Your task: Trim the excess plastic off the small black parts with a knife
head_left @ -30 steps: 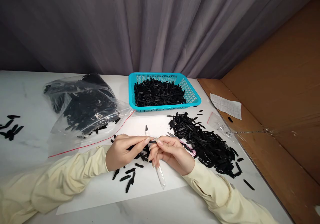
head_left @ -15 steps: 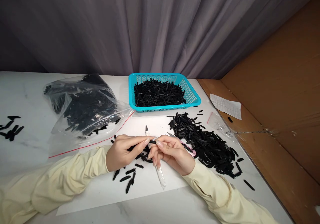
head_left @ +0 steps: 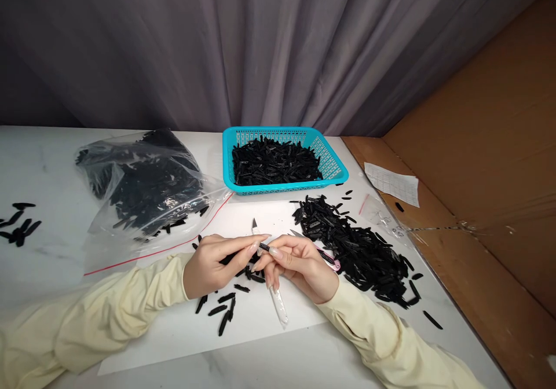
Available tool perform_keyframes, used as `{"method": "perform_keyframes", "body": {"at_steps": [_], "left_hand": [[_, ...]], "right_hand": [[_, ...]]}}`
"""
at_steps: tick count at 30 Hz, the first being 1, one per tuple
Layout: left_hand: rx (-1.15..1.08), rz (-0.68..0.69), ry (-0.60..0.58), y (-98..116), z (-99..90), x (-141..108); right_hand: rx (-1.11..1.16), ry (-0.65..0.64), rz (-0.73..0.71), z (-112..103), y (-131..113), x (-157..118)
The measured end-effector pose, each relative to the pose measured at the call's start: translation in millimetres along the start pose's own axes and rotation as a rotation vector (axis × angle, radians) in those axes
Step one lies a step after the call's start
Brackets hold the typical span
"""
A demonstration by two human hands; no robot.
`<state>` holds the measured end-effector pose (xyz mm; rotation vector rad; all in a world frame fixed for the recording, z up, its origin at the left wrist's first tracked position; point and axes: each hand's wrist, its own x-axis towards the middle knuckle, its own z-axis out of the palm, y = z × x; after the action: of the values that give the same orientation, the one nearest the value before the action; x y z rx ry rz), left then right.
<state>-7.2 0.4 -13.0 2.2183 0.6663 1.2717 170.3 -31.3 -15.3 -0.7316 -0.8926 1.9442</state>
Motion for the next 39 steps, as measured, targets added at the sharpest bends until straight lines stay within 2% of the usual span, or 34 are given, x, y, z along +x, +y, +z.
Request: {"method": "perform_keyframes", "body": {"at_steps": [19,39], "left_hand": [[-0.049,0.063,-0.042,1.2,0.3,-0.5],[-0.066,0.048,-0.044,-0.1,0.5,-1.5]], "right_hand": [[0.045,-0.010,0.001,-3.5,0.6,0.7],[0.036,0.068,-0.022,1.0,-1.1,0.7]]}}
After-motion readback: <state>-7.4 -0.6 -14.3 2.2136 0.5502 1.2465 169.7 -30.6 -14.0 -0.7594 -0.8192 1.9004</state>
